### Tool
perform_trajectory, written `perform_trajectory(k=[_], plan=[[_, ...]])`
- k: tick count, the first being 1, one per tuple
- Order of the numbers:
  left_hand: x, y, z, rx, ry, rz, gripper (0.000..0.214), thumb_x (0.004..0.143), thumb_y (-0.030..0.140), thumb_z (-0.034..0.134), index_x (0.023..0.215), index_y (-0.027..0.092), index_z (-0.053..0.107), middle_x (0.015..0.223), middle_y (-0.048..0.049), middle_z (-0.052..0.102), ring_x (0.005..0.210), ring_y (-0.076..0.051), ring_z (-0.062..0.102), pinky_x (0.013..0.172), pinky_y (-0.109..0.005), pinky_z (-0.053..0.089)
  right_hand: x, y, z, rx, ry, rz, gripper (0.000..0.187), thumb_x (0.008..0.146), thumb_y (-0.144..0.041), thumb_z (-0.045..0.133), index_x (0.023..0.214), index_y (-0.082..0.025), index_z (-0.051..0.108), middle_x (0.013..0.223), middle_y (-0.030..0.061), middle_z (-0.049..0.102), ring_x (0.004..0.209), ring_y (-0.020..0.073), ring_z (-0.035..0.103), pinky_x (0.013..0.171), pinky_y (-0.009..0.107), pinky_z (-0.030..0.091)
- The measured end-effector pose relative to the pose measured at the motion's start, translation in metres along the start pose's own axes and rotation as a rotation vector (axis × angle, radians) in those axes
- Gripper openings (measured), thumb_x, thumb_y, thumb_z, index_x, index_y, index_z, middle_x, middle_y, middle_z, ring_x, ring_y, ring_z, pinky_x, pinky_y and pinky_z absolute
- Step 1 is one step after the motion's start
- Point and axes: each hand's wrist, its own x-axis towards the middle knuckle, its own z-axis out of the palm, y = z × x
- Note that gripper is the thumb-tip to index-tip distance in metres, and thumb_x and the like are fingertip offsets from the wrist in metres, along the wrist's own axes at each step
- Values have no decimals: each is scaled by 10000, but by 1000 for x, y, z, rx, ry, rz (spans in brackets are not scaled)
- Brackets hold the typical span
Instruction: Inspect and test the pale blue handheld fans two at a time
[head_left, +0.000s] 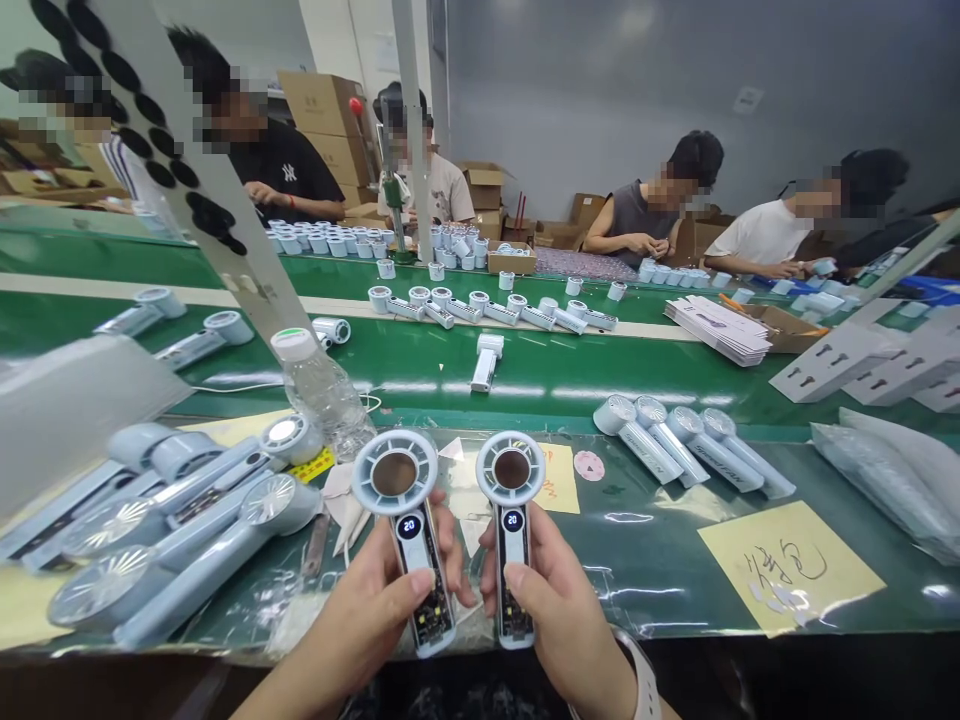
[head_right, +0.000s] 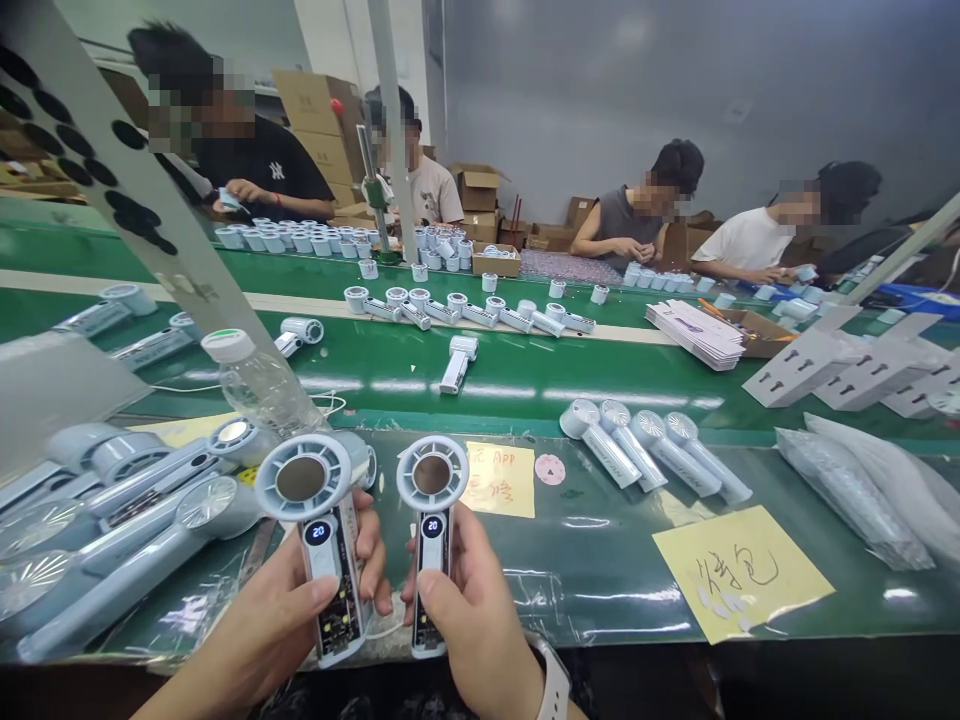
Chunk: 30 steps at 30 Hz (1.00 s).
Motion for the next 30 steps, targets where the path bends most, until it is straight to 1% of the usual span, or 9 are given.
perform_trajectory(k=[3,7,10,13,15,18,24,28,30], plan=[[0,0,0,-14,-1,8,430,768,397,774,1147,303,594,851,22,589,702,-189,634,711,-423,574,0,-5,3,-18,-20,-7,413,837,-471,696,1127,-194,599,822,17,588,669,156,527,627,301,474],[4,-1,1,-65,50,17,413,741,365,798,1104,276,622,846,22,585,662,-148,593,686,-367,579,2,-2,5,-43,54,5,454,826,-422,722,1206,-217,586,933,30,608,746,160,543,636,277,472],[8,-3,0,-88,137,20,338,778,393,753,1065,257,638,832,19,581,630,-137,570,677,-380,596,2,6,3,-21,89,23,365,862,-464,667,1108,-202,604,797,5,611,624,130,519,547,244,444],[8,-6,-4,-70,197,37,329,782,394,744,1060,250,643,827,13,573,646,-148,583,683,-387,603,1,9,0,38,13,51,347,862,-509,650,991,-190,601,728,-11,592,554,103,493,504,220,436],[6,-9,-7,-62,152,46,356,768,403,755,1070,251,643,809,13,563,641,-157,591,661,-379,598,1,7,-2,47,-27,58,352,843,-509,674,962,-187,597,792,3,599,566,98,509,505,219,447],[4,-10,-10,-36,91,63,328,779,399,750,1050,243,652,792,13,554,618,-146,582,629,-350,583,3,3,-2,15,12,44,341,864,-502,659,980,-187,598,801,0,590,563,94,510,511,221,448],[5,-6,-6,-71,85,13,336,805,393,731,1106,283,627,855,7,580,704,-195,629,686,-422,596,4,5,1,49,38,53,378,856,-465,685,1131,-215,616,936,26,607,683,130,556,594,250,477],[7,-6,-6,-98,95,19,325,802,369,738,1092,268,633,843,6,591,679,-180,623,687,-412,598,3,6,3,81,72,68,375,816,-484,713,1050,-203,632,906,22,622,658,128,555,564,241,464],[7,-7,-9,-94,93,20,310,802,361,737,1076,253,639,829,-2,596,686,-194,633,679,-407,595,3,5,4,76,76,84,333,827,-487,694,970,-193,631,805,6,624,589,114,534,532,233,445]])
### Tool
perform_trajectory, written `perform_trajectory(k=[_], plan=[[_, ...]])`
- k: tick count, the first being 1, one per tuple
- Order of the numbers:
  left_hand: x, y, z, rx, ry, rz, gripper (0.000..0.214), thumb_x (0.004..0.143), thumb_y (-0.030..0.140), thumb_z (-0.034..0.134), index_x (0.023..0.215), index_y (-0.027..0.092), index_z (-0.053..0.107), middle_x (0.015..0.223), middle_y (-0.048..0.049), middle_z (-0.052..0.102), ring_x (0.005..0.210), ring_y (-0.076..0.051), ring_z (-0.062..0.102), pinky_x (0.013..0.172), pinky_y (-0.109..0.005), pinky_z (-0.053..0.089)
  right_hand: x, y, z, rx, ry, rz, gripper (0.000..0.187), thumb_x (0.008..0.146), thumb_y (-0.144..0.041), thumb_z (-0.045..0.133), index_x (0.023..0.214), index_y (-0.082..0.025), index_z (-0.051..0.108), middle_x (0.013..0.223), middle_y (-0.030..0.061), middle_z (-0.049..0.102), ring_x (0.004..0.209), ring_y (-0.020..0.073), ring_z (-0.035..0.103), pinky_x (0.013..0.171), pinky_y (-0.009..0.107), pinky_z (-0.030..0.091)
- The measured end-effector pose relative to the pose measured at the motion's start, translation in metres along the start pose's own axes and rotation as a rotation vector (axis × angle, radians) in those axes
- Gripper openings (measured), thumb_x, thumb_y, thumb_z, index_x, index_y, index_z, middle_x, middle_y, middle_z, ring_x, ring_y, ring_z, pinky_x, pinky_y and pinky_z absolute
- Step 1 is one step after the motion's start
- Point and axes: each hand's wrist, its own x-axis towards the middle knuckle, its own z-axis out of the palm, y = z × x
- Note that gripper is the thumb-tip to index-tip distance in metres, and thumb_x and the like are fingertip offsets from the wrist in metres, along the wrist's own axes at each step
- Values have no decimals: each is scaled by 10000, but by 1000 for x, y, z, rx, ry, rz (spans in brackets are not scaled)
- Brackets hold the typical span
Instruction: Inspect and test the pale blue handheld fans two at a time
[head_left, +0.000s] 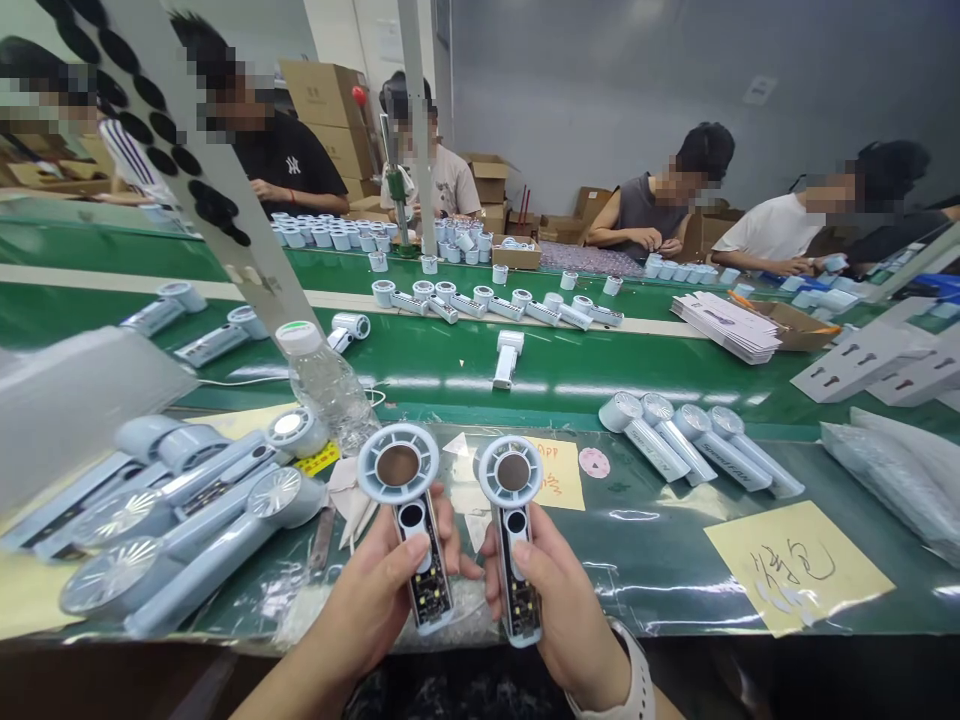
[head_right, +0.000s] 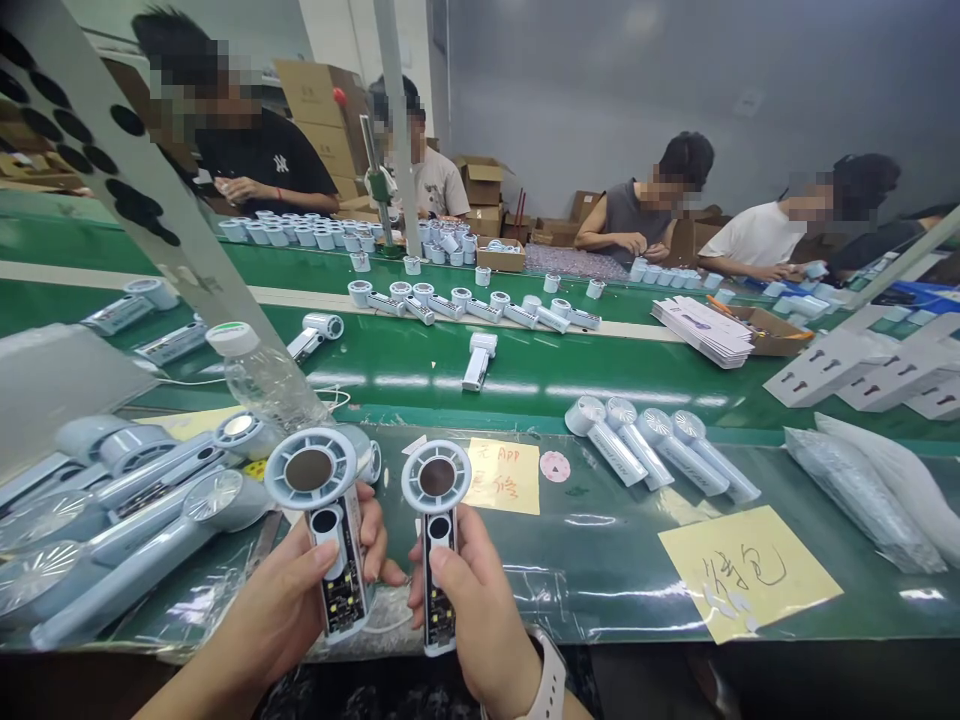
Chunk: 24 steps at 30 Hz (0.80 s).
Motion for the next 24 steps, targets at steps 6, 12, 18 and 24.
perform_trajectory(k=[6,12,18,24], plan=[[0,2,-6,17,-46,15,321,794,372,742,1087,281,645,892,-18,616,740,-226,640,706,-446,589,0,-5,-1,-29,-68,-37,349,840,-514,666,955,-188,619,728,4,636,556,107,547,535,227,448],[0,0,-2,194,22,96,254,798,368,738,992,229,651,811,-13,651,664,-201,636,693,-365,547,1,-4,-1,-36,-22,-40,340,871,-496,643,1007,-192,575,604,-33,595,457,85,484,455,195,421],[-2,-2,0,293,152,24,416,793,589,663,980,223,607,663,-37,698,502,-232,629,485,-323,474,3,-5,1,170,-58,-32,400,860,-563,639,1062,-226,562,778,21,675,495,135,595,411,232,444],[-4,2,10,114,79,-29,385,830,549,621,1066,253,552,855,-52,748,556,-233,688,450,-288,495,2,-11,8,192,91,37,449,788,-631,697,861,-188,702,823,60,725,679,178,631,651,312,539]])
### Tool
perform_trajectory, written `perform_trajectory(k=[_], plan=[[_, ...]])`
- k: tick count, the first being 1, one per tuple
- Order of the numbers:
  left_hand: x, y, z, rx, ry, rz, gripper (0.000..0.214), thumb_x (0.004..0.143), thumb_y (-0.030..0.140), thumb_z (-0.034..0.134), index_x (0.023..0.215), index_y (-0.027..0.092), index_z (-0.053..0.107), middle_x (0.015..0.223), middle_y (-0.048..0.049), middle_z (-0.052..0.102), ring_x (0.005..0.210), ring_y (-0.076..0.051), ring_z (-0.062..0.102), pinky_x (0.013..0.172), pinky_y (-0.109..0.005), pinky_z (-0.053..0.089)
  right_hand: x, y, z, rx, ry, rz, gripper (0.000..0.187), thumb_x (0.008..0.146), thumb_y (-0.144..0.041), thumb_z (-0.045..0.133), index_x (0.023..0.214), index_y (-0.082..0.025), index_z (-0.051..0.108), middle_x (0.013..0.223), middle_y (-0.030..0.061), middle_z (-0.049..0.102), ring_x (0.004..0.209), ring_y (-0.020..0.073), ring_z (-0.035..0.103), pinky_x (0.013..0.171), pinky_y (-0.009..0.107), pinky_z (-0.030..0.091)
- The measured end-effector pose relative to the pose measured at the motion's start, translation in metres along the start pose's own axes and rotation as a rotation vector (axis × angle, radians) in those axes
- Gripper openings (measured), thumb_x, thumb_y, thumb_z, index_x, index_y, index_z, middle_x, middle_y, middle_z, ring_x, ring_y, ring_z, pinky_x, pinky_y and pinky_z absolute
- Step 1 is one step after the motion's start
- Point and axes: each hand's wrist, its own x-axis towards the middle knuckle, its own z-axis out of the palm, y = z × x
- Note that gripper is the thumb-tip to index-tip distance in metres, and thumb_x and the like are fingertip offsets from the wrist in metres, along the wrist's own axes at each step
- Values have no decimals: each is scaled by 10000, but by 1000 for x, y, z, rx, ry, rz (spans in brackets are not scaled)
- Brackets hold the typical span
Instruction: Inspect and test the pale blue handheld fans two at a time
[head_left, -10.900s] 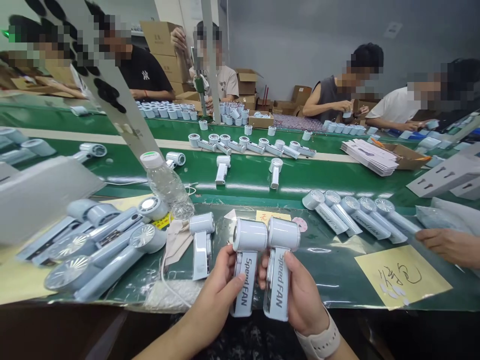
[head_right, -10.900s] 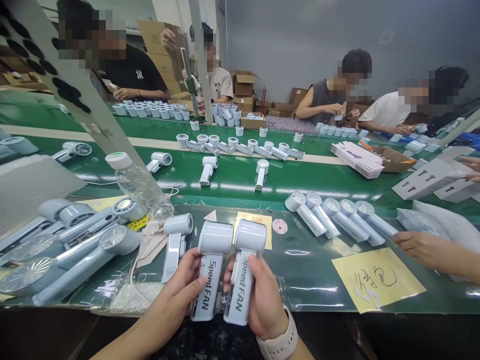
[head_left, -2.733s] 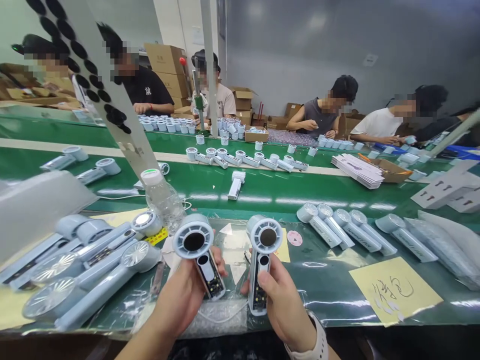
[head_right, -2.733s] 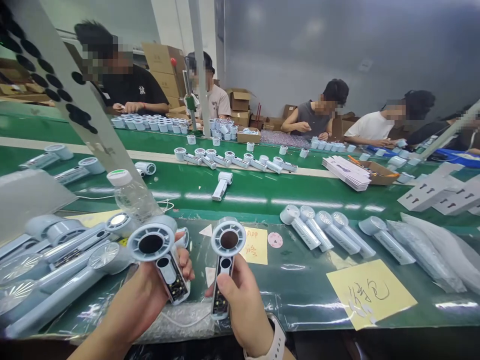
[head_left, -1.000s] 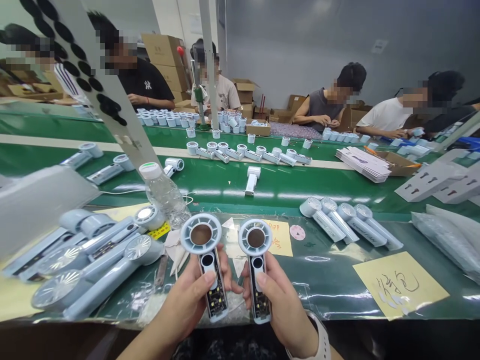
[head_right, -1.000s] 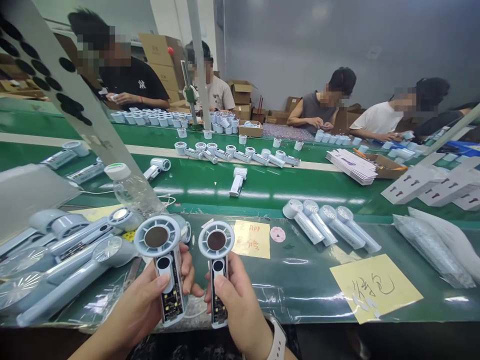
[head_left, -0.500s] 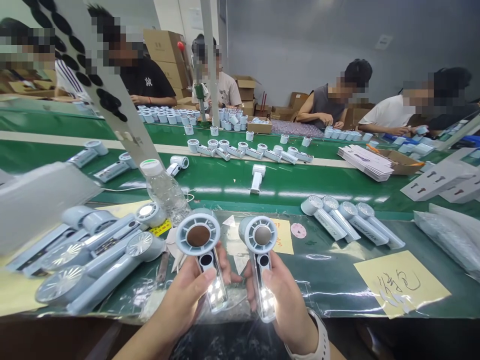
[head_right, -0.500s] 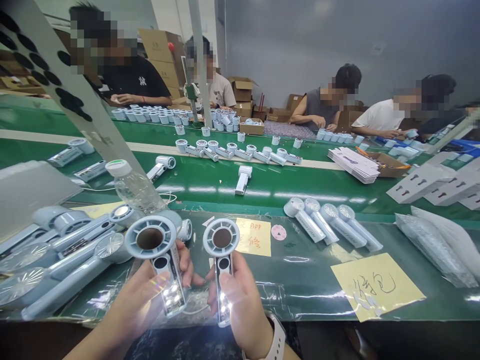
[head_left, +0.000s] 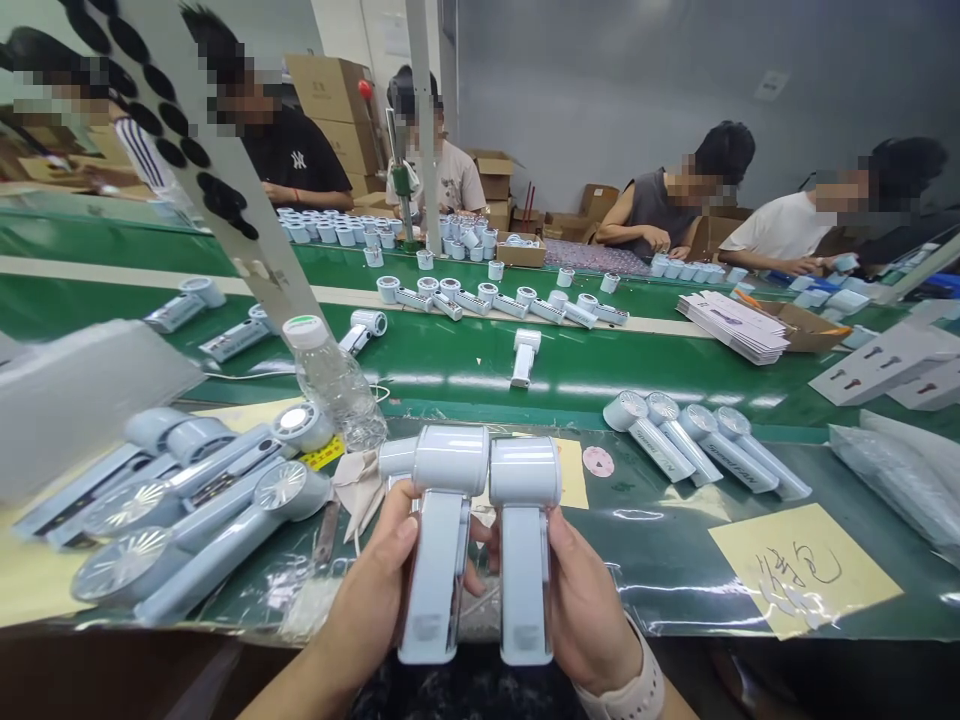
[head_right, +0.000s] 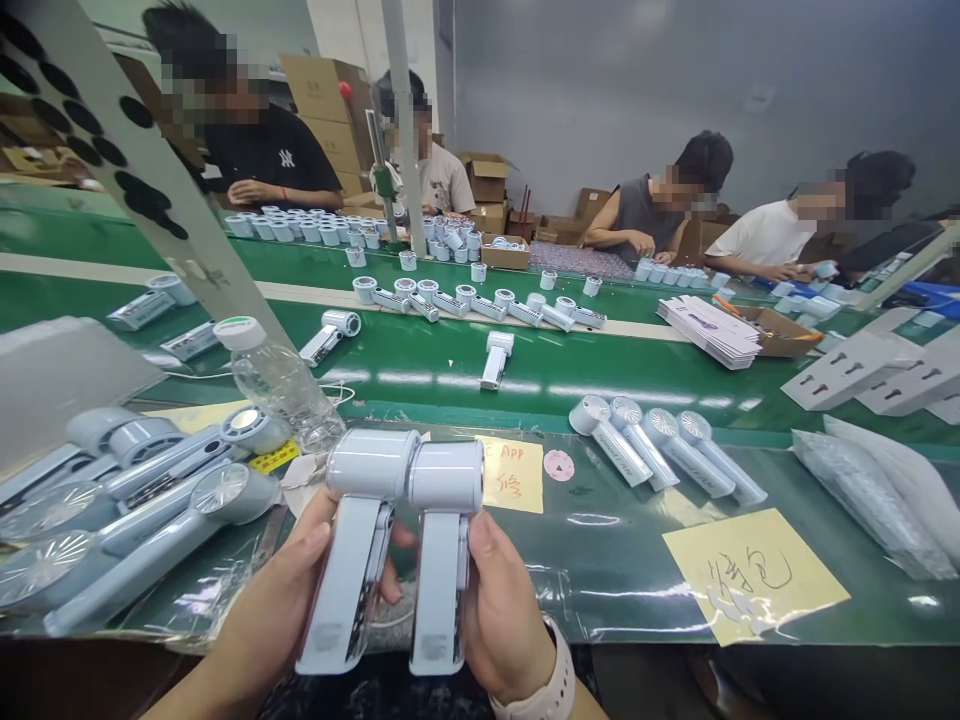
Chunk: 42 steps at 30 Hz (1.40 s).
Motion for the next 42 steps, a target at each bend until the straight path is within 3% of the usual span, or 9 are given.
perform_trajectory(k=[5,9,14,18,24,30,33,36,42], plan=[[-3,-1,1,-44,9,2,454,779,507,701,1120,260,530,845,-52,749,594,-239,704,453,-283,521,0,-1,8,97,-114,35,504,725,-667,733,896,-193,739,822,48,735,613,169,607,625,326,519],[-4,2,4,-71,37,-12,413,779,491,721,1081,261,557,871,-73,775,649,-235,716,554,-302,548,2,-4,10,87,-81,25,466,733,-639,744,857,-190,749,811,62,739,652,200,623,644,352,527],[-1,2,6,-126,6,-48,492,699,444,819,1108,241,636,858,-67,760,766,-242,713,748,-342,554,4,-6,6,98,-2,141,422,740,-581,724,795,-164,756,803,88,724,737,250,639,708,398,540],[1,-2,4,-148,-34,-84,493,625,391,882,1046,203,709,846,-56,702,747,-217,670,727,-324,537,4,-4,3,88,77,154,395,746,-541,688,786,-152,749,645,41,668,614,183,584,684,340,526],[4,-7,0,-255,-197,-185,489,663,471,843,1025,156,747,767,-53,678,668,-176,648,697,-308,553,-2,-2,5,63,32,133,472,794,-600,610,702,-144,692,553,29,611,508,142,548,546,254,455],[9,-10,9,-254,-136,-161,523,814,642,603,953,155,731,716,-27,668,414,-79,500,378,-186,397,-1,-3,2,38,-21,59,507,802,-667,593,746,-166,642,550,22,619,439,123,503,485,245,424],[11,-9,7,-194,-70,-157,371,908,501,553,965,170,710,794,-52,715,497,-124,586,458,-222,478,2,-4,-4,42,9,17,400,795,-578,670,877,-187,647,557,-2,621,468,130,509,476,233,429],[12,-9,-1,-135,-69,-118,279,863,418,643,1018,192,691,931,-76,750,686,-193,688,591,-267,550,3,-6,-10,28,42,-3,330,791,-493,714,902,-185,665,625,6,654,513,132,554,507,235,467],[16,-9,-16,23,-57,-67,413,770,358,776,1145,252,641,981,-72,780,846,-258,745,741,-319,569,2,-10,-10,105,129,-92,314,763,-409,757,1020,-242,688,817,24,746,725,183,674,695,282,552]])
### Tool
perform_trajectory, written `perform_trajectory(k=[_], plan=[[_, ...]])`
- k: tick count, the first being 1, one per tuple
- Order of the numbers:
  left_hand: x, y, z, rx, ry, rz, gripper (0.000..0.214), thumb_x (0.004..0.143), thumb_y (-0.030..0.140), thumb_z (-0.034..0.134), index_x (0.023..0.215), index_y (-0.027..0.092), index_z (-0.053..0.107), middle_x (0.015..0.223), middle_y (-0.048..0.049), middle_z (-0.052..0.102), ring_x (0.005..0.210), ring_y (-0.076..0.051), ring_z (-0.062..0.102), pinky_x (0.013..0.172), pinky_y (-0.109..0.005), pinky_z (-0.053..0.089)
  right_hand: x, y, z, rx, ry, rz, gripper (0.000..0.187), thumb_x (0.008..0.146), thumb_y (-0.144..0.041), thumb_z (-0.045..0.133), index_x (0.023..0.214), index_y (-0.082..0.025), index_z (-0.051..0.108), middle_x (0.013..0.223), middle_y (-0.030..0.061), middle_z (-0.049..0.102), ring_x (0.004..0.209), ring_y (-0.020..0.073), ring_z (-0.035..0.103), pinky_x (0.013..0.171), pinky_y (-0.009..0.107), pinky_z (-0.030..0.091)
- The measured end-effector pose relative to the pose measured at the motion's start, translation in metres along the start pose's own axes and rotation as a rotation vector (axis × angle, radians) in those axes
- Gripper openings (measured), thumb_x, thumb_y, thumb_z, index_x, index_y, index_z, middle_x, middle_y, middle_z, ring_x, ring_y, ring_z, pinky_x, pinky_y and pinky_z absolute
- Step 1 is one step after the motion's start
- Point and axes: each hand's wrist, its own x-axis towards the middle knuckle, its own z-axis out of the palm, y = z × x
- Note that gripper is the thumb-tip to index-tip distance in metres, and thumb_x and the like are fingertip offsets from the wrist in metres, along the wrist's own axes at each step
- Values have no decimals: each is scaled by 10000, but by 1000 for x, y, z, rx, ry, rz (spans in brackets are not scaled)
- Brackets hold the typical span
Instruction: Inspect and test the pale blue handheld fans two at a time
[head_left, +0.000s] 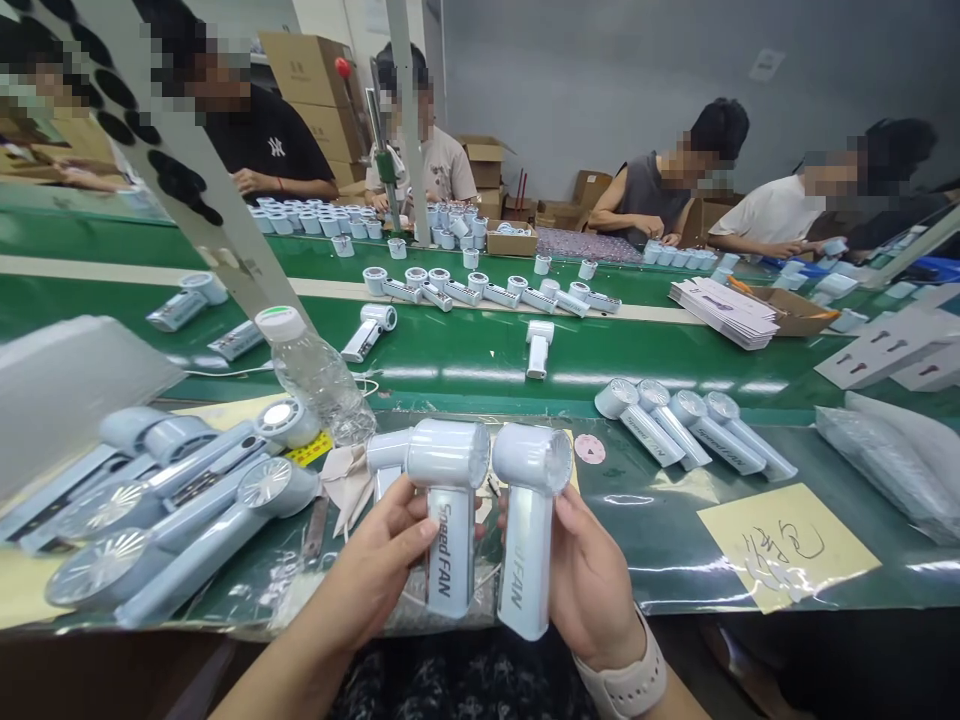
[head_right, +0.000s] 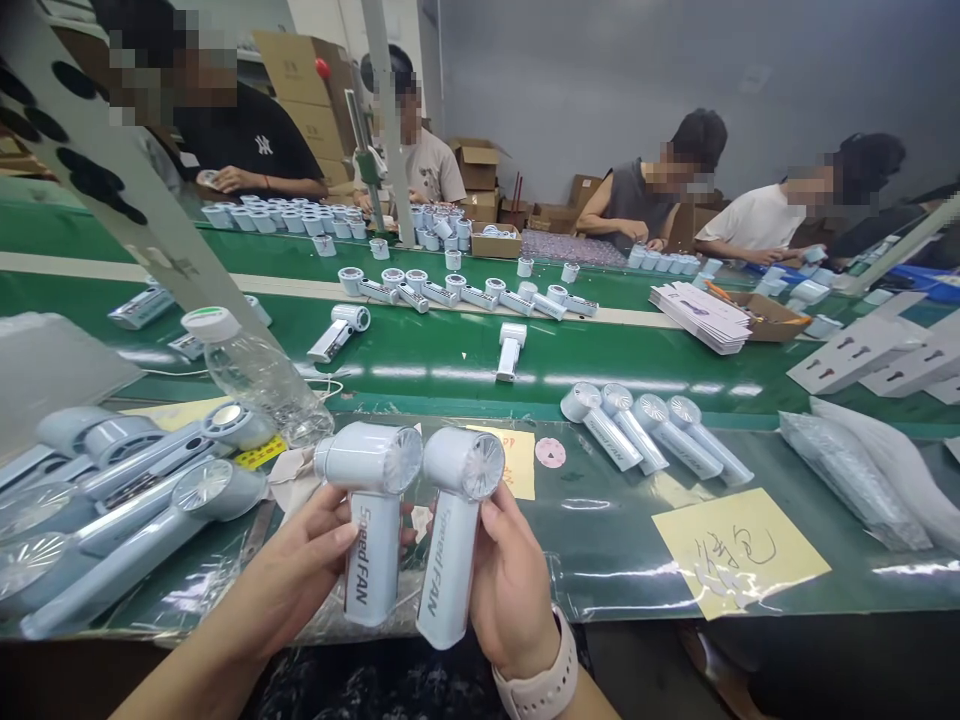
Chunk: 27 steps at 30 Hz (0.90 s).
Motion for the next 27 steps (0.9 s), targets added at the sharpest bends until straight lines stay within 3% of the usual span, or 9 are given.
perform_trajectory(k=[4,9,15,19,21,23,25,27], plan=[[-1,1,1,64,-82,-20,467,731,420,810,1135,261,637,1003,-80,781,947,-297,732,799,-369,563,0,1,1,-5,-9,51,338,758,-462,739,988,-218,695,814,68,776,683,197,696,651,292,548],[-4,7,8,117,-62,-86,601,667,491,834,1174,212,670,1020,-105,781,982,-326,721,840,-395,563,0,-1,1,-19,-35,86,318,773,-462,701,937,-191,711,821,87,786,666,192,703,647,292,543],[-3,13,8,198,-118,-44,535,703,495,806,1146,215,700,1032,-97,784,968,-308,721,828,-378,570,-4,-2,-4,-73,-101,71,314,798,-453,691,999,-211,696,879,85,788,716,207,707,683,320,560],[-7,12,5,422,-70,131,465,760,381,775,1192,246,669,1148,-96,754,1058,-324,691,942,-446,531,-7,4,-21,-343,-119,-133,362,824,-384,719,1160,-262,667,1056,57,772,889,236,720,778,342,571],[-10,10,2,609,-65,292,368,759,290,767,1121,282,707,1174,-66,750,1107,-321,672,1069,-482,434,-8,5,-28,-549,-207,-325,520,749,-325,804,1240,-273,643,1202,71,732,1072,282,682,912,392,544],[-12,10,0,756,-108,460,306,754,238,764,1049,313,742,1164,-44,759,1157,-313,649,1172,-506,285,-6,3,-31,-667,-327,-464,541,709,-282,840,1222,-280,669,1229,77,725,1212,318,613,1028,462,479],[-11,11,-2,841,-143,573,299,784,216,734,1059,333,749,1148,-43,766,1189,-308,630,1199,-532,201,-5,-1,-30,-702,-392,-491,375,776,-264,790,1143,-290,720,1179,70,750,1262,312,584,1108,517,394],[-11,14,-3,883,-153,599,357,800,203,712,1127,342,729,1140,-53,766,1182,-320,628,1186,-567,201,-5,-5,-25,-716,-412,-427,285,855,-235,711,1129,-312,732,1185,58,750,1246,288,603,1137,528,355]])
